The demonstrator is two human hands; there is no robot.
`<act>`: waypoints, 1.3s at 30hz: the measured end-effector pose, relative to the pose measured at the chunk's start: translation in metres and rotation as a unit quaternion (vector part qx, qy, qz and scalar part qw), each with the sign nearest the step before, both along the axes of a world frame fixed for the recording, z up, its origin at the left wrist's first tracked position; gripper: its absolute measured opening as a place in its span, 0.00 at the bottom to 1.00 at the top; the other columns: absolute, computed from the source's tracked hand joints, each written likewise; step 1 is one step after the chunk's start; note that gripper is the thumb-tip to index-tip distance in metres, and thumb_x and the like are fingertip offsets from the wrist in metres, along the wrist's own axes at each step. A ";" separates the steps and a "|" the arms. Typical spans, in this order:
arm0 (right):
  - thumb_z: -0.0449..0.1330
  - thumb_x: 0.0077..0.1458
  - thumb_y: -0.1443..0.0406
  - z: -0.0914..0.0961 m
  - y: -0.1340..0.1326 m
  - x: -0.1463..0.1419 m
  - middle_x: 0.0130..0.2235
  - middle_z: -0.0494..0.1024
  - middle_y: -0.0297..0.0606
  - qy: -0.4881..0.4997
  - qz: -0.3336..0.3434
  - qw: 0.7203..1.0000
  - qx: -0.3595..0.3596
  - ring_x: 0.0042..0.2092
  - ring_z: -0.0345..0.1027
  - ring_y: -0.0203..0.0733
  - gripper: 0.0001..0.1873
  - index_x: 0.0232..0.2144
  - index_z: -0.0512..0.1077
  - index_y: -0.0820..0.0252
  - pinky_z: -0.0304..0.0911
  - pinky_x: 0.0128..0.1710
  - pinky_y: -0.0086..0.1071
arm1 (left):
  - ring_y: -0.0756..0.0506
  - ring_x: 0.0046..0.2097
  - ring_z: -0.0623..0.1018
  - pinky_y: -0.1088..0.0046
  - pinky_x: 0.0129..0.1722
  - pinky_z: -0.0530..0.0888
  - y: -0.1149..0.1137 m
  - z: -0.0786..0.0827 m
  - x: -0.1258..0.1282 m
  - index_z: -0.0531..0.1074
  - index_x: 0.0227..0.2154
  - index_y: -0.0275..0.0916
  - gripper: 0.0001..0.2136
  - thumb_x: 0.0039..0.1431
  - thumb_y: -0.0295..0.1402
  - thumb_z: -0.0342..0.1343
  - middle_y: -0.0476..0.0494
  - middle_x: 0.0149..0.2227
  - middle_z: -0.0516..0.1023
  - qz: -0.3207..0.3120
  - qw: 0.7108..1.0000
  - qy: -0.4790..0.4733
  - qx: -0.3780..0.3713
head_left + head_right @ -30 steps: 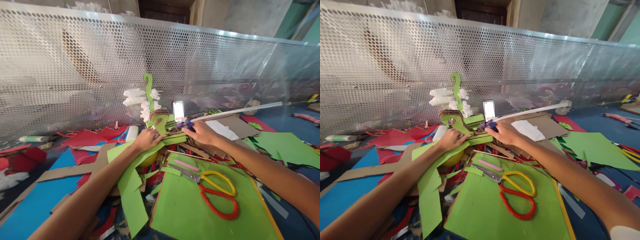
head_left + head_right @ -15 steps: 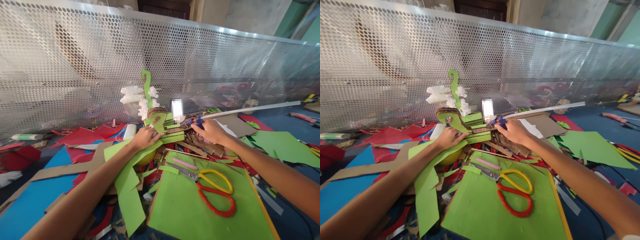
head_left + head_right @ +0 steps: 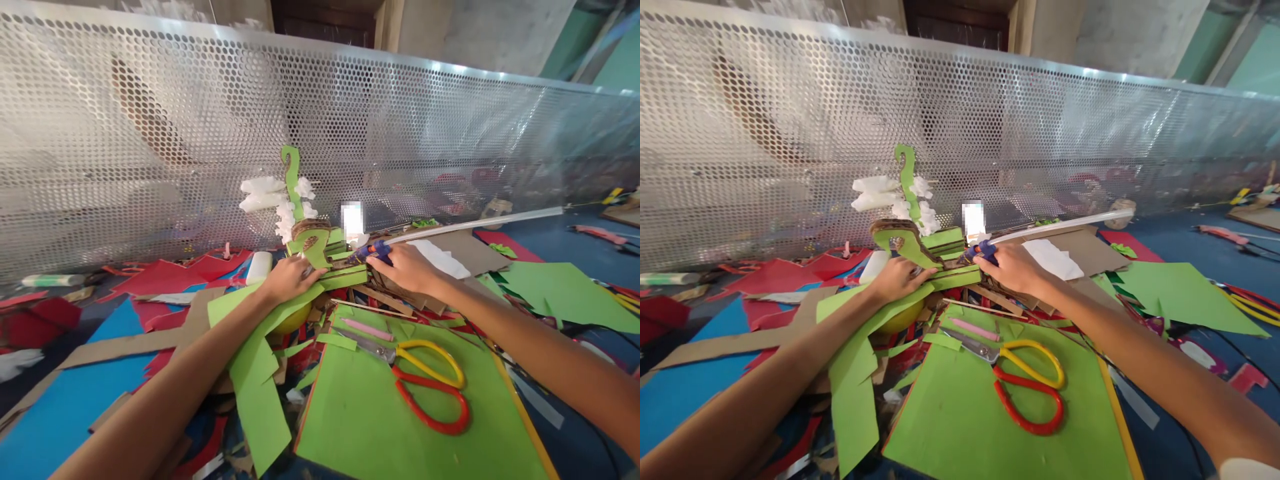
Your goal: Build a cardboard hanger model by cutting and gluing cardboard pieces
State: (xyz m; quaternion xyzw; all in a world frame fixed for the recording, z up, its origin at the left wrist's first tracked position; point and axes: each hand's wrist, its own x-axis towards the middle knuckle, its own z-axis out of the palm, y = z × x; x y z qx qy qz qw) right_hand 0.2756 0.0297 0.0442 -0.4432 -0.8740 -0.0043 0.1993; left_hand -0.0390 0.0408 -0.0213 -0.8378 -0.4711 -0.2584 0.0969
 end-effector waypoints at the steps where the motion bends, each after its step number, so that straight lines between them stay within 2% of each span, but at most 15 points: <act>1: 0.48 0.69 0.48 0.000 0.000 0.006 0.30 0.78 0.42 -0.002 -0.015 1.000 0.000 0.33 0.70 0.45 0.28 0.32 0.77 0.58 0.54 0.33 0.36 | 0.45 0.26 0.74 0.68 0.29 0.62 0.000 0.000 0.000 0.64 0.19 0.41 0.28 0.71 0.55 0.46 0.42 0.22 0.71 -0.003 1.000 -0.003 0.002; 5: 0.49 0.68 0.46 0.004 0.000 0.030 0.26 0.76 0.41 0.005 -0.057 0.998 -0.007 0.30 0.67 0.44 0.29 0.25 0.72 0.58 0.52 0.31 0.35 | 0.46 0.24 0.71 0.69 0.28 0.62 0.001 0.000 0.000 0.62 0.19 0.41 0.29 0.71 0.56 0.44 0.43 0.21 0.70 -0.022 1.000 -0.014 0.017; 8: 0.49 0.68 0.47 0.008 -0.001 0.033 0.29 0.78 0.40 0.042 -0.012 0.999 -0.032 0.32 0.69 0.44 0.27 0.26 0.72 0.57 0.55 0.33 0.35 | 0.46 0.23 0.70 0.68 0.28 0.61 0.001 0.000 0.000 0.61 0.19 0.42 0.29 0.71 0.56 0.43 0.44 0.20 0.69 -0.031 0.999 -0.018 0.026; 11: 0.50 0.69 0.48 0.009 -0.002 0.022 0.31 0.79 0.40 0.057 0.021 0.998 -0.021 0.34 0.71 0.44 0.26 0.28 0.74 0.57 0.56 0.35 0.35 | 0.46 0.23 0.70 0.68 0.28 0.60 0.001 -0.001 0.000 0.61 0.19 0.42 0.29 0.71 0.56 0.44 0.44 0.20 0.69 -0.029 0.999 -0.016 0.025; 17: 0.50 0.69 0.49 0.002 0.000 -0.010 0.33 0.80 0.43 0.026 0.032 0.999 0.030 0.36 0.72 0.47 0.26 0.32 0.79 0.57 0.57 0.36 0.36 | 0.45 0.25 0.74 0.68 0.28 0.61 0.002 -0.002 0.000 0.64 0.19 0.41 0.29 0.71 0.55 0.45 0.42 0.22 0.72 -0.011 1.000 0.001 0.026; 20: 0.50 0.69 0.49 -0.001 0.000 -0.010 0.32 0.81 0.43 0.014 0.025 0.999 0.040 0.35 0.72 0.46 0.26 0.33 0.80 0.57 0.56 0.35 0.36 | 0.45 0.25 0.73 0.68 0.28 0.61 0.002 -0.002 0.000 0.64 0.20 0.41 0.29 0.71 0.55 0.45 0.42 0.22 0.73 -0.008 1.000 0.005 0.028; 23: 0.50 0.69 0.49 -0.001 0.000 0.004 0.32 0.81 0.43 0.008 0.003 0.999 0.040 0.35 0.72 0.46 0.26 0.33 0.80 0.57 0.55 0.34 0.36 | 0.45 0.26 0.74 0.68 0.28 0.61 0.002 -0.002 0.000 0.64 0.20 0.41 0.28 0.71 0.55 0.45 0.42 0.23 0.73 -0.013 0.999 0.005 0.031; 28: 0.49 0.68 0.47 0.002 -0.003 0.030 0.28 0.78 0.43 0.003 -0.061 0.998 0.028 0.31 0.69 0.46 0.28 0.26 0.75 0.57 0.52 0.32 0.37 | 0.45 0.25 0.74 0.68 0.28 0.62 0.003 -0.002 0.000 0.65 0.20 0.41 0.28 0.71 0.54 0.45 0.42 0.22 0.73 -0.017 1.000 0.001 0.025; 32: 0.49 0.67 0.47 0.004 -0.002 0.033 0.26 0.76 0.43 0.013 -0.085 0.996 0.020 0.30 0.67 0.45 0.27 0.26 0.74 0.57 0.50 0.30 0.36 | 0.46 0.24 0.72 0.68 0.28 0.62 0.003 -0.003 -0.001 0.64 0.19 0.41 0.29 0.71 0.55 0.45 0.43 0.21 0.71 -0.017 1.000 -0.008 0.024; 39: 0.49 0.68 0.48 0.001 0.000 0.026 0.28 0.77 0.42 0.002 -0.059 0.998 0.038 0.31 0.68 0.44 0.28 0.26 0.75 0.57 0.50 0.31 0.35 | 0.47 0.24 0.70 0.68 0.27 0.60 0.002 0.000 0.000 0.61 0.19 0.41 0.29 0.71 0.55 0.44 0.44 0.21 0.69 -0.011 1.000 -0.007 0.016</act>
